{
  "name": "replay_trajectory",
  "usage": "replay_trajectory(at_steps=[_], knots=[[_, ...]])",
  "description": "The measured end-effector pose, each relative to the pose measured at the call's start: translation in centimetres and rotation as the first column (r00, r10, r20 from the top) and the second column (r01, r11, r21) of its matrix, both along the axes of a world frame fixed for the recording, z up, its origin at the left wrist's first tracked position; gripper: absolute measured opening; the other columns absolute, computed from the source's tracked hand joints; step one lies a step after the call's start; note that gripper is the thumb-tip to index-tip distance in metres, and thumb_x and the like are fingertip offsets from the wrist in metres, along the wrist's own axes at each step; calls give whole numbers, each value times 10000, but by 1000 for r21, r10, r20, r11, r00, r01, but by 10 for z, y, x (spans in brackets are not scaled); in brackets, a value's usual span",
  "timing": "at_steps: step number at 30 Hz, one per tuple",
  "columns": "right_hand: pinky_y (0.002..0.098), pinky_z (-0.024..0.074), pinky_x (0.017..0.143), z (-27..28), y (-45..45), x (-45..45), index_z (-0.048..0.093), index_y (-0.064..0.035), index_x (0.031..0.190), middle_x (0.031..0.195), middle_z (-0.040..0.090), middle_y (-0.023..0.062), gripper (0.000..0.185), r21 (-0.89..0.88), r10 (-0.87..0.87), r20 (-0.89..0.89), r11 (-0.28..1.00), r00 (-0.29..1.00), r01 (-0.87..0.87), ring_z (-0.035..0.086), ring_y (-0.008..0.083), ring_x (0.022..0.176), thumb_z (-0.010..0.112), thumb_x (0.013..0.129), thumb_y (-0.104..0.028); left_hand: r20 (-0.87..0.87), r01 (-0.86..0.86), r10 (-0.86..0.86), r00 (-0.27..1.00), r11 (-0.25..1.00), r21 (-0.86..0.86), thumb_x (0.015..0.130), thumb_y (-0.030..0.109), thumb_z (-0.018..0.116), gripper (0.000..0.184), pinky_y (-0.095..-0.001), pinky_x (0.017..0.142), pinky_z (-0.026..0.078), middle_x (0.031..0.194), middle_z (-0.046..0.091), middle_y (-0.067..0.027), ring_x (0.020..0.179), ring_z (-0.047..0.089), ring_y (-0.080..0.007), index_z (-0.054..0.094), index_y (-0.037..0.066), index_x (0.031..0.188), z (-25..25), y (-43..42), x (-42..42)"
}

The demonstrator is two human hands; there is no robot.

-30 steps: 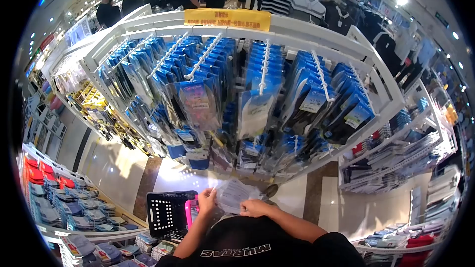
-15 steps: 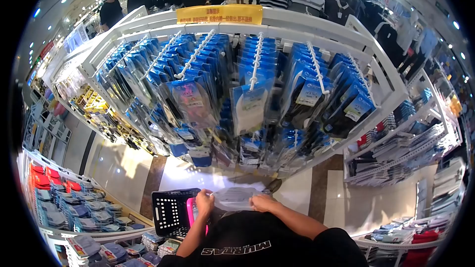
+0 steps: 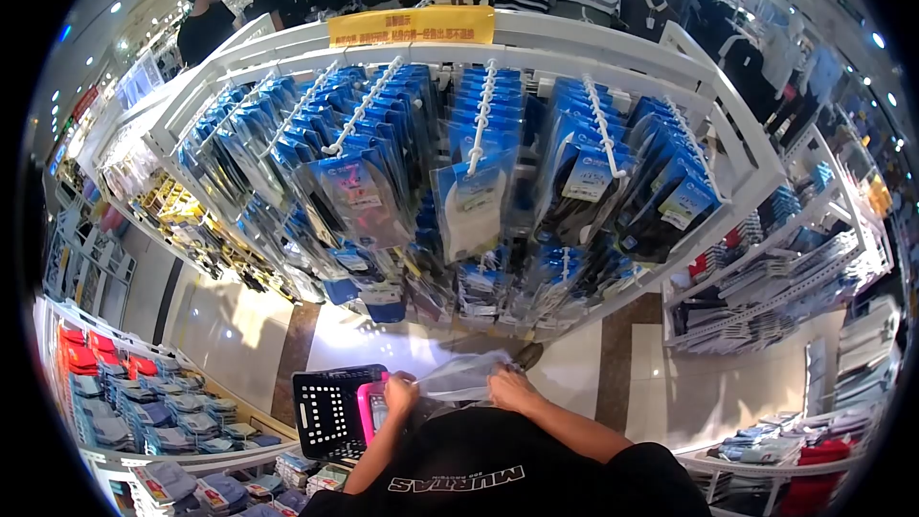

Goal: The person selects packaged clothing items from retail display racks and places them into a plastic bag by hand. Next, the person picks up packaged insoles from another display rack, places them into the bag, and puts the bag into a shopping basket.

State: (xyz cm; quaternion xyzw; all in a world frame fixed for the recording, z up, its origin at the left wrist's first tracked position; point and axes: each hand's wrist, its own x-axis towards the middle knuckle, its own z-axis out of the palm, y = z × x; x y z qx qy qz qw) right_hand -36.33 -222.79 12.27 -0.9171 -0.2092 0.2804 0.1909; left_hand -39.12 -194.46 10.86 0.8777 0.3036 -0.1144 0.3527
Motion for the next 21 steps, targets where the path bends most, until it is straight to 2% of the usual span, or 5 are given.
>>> replay_trajectory(at_steps=[1,4,10,13,21], knots=[[483,476,858,2,0,1,651,-97,921,1062,585,220,204,-11,-17,-20,1000,1000,17,576,394,1029,655,758,-220,-6,1,-1,1000,1000,-14,720,172,675,205,-432,823,526,880,711,-177,882,682,-352,732,92,901,-1,1,0],[473,473,873,12,1,0,652,-92,923,1094,586,214,197,-25,35,96,999,995,-33,575,383,1044,651,770,-216,-17,6,-7,1000,999,-50,739,202,679,226,-431,820,528,896,713,-178,892,684,-350,719,89,930,-3,2,-1],[459,468,893,-8,-3,3,656,-87,906,1048,628,183,175,20,53,-52,998,997,-52,574,367,1058,661,777,-205,-21,19,-21,1000,996,-89,748,279,664,299,-430,828,524,918,709,-188,909,680,-351,720,77,961,-18,2,-4],[470,471,849,-7,-6,4,633,-87,892,949,643,175,146,96,81,-57,993,995,-75,602,356,1001,651,803,-201,-1,38,-38,999,994,-100,753,300,656,320,-431,826,523,913,707,-192,905,680,-350,720,72,968,-24,2,-2],[432,472,870,-3,-7,5,647,-64,856,977,648,157,170,198,68,-66,979,996,-54,603,338,1012,704,778,-203,8,78,-77,997,992,-96,753,303,643,336,-427,796,530,878,704,-195,865,683,-352,721,51,962,-27,0,0]])
